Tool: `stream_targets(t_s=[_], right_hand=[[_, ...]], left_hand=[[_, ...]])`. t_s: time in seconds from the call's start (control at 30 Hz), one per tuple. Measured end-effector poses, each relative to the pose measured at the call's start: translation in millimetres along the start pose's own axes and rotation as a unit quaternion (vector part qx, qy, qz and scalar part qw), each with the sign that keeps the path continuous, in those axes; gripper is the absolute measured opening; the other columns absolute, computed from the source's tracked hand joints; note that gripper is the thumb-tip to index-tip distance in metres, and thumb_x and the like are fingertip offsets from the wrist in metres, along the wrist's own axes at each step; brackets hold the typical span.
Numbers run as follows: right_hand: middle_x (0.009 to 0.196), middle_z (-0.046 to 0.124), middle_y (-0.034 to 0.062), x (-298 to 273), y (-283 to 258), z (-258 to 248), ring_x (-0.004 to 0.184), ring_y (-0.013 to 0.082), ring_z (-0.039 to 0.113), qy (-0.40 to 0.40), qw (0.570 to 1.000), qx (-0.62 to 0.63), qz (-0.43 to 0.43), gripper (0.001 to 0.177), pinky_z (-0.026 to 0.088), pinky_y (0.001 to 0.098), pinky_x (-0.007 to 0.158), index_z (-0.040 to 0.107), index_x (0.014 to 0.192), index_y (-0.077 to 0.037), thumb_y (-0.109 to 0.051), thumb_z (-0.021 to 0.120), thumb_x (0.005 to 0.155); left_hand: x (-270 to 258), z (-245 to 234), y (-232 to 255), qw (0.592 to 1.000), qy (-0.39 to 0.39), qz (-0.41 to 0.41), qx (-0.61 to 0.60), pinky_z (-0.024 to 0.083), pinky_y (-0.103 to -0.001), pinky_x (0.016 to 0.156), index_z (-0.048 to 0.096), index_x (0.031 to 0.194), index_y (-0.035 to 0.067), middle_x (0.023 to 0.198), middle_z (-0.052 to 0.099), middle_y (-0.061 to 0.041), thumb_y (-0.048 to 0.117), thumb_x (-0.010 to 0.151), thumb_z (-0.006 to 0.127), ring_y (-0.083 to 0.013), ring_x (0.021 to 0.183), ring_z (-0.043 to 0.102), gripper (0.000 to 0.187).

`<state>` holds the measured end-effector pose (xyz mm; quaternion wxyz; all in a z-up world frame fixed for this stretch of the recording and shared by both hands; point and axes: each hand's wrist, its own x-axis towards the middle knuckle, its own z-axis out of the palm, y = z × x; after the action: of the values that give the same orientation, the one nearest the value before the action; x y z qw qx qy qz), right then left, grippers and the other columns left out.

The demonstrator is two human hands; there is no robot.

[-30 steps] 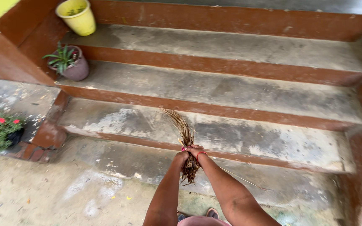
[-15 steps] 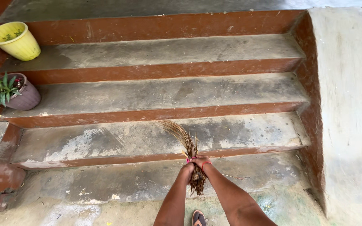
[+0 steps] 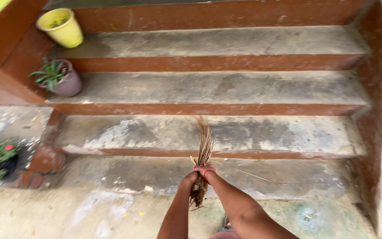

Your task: The person sweeps concrete stairs and a porch with a broom, moving debris across the surface.

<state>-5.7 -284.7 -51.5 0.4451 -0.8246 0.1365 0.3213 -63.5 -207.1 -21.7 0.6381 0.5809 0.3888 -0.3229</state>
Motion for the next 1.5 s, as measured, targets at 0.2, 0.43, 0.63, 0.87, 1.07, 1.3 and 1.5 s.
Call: stream_targets(t_s=[0.2, 0.43, 0.63, 0.87, 1.07, 1.3, 1.5], right_hand=[[0.094, 0.077, 0.0069, -27, -69, 124, 0.084, 0.0167, 0.071, -0.011, 0.990, -0.071, -0.118, 0.047, 0.059, 0.0336, 0.077, 0.074, 0.097, -0.008, -0.045, 0.089, 0.071], [0.105, 0.077, 0.0130, -63, -160, 208, 0.094, 0.0239, 0.071, -0.119, 0.940, -0.120, -0.297, 0.064, 0.056, 0.0346, 0.088, 0.074, 0.114, -0.007, -0.051, 0.086, 0.069], [0.123, 0.074, 0.0112, -72, -202, 202, 0.106, 0.0206, 0.072, -0.179, 0.907, -0.047, -0.378, 0.082, 0.056, 0.0312, 0.095, 0.065, 0.138, -0.014, -0.036, 0.086, 0.062], [0.126, 0.070, 0.0122, -51, -198, 119, 0.112, 0.0236, 0.069, -0.087, 0.947, -0.035, -0.308, 0.084, 0.052, 0.0318, 0.102, 0.064, 0.138, -0.016, -0.043, 0.090, 0.063], [0.124, 0.073, 0.0134, 11, -156, 18, 0.112, 0.0256, 0.070, 0.019, 0.959, -0.022, -0.282, 0.082, 0.053, 0.0328, 0.101, 0.066, 0.135, -0.015, -0.042, 0.086, 0.060], [0.125, 0.072, 0.0130, 24, -136, -80, 0.112, 0.0261, 0.070, 0.030, 0.968, -0.015, -0.247, 0.081, 0.052, 0.0324, 0.102, 0.064, 0.139, -0.020, -0.040, 0.082, 0.063], [0.124, 0.073, 0.0121, 39, -125, -119, 0.110, 0.0249, 0.071, 0.029, 0.955, 0.003, -0.295, 0.077, 0.053, 0.0318, 0.101, 0.065, 0.138, -0.019, -0.034, 0.081, 0.065]], left_hand=[[-32, -152, -24, 0.995, 0.026, 0.031, -0.091, 0.058, -0.048, 0.081, 0.053, 0.133, -0.012, 0.118, 0.068, -0.024, 0.048, 0.103, 0.041, -0.0326, 0.098, 0.072, 0.068], [-81, -246, -27, 0.932, 0.197, 0.098, -0.289, 0.058, -0.048, 0.084, 0.050, 0.135, -0.014, 0.122, 0.066, -0.025, 0.049, 0.102, 0.041, -0.0335, 0.102, 0.071, 0.072], [-95, -225, -7, 0.848, 0.339, 0.154, -0.377, 0.057, -0.049, 0.086, 0.048, 0.137, -0.016, 0.125, 0.065, -0.025, 0.050, 0.102, 0.042, -0.0342, 0.105, 0.071, 0.075], [-56, -184, 31, 0.874, 0.318, 0.187, -0.315, 0.057, -0.047, 0.081, 0.065, 0.124, -0.014, 0.113, 0.073, -0.024, 0.048, 0.096, 0.052, -0.0346, 0.097, 0.073, 0.069], [-11, -90, 80, 0.891, 0.405, 0.180, -0.096, 0.051, -0.045, 0.096, 0.066, 0.120, -0.014, 0.119, 0.068, -0.032, 0.047, 0.093, 0.065, -0.0385, 0.109, 0.066, 0.067], [23, -6, 110, 0.907, 0.371, 0.178, -0.094, 0.049, -0.043, 0.103, 0.069, 0.118, -0.010, 0.120, 0.070, -0.031, 0.049, 0.090, 0.062, -0.0391, 0.116, 0.068, 0.066], [37, 43, 121, 0.898, 0.381, 0.185, -0.120, 0.046, -0.045, 0.103, 0.071, 0.119, -0.003, 0.122, 0.068, -0.028, 0.054, 0.093, 0.059, -0.0401, 0.117, 0.064, 0.064]])
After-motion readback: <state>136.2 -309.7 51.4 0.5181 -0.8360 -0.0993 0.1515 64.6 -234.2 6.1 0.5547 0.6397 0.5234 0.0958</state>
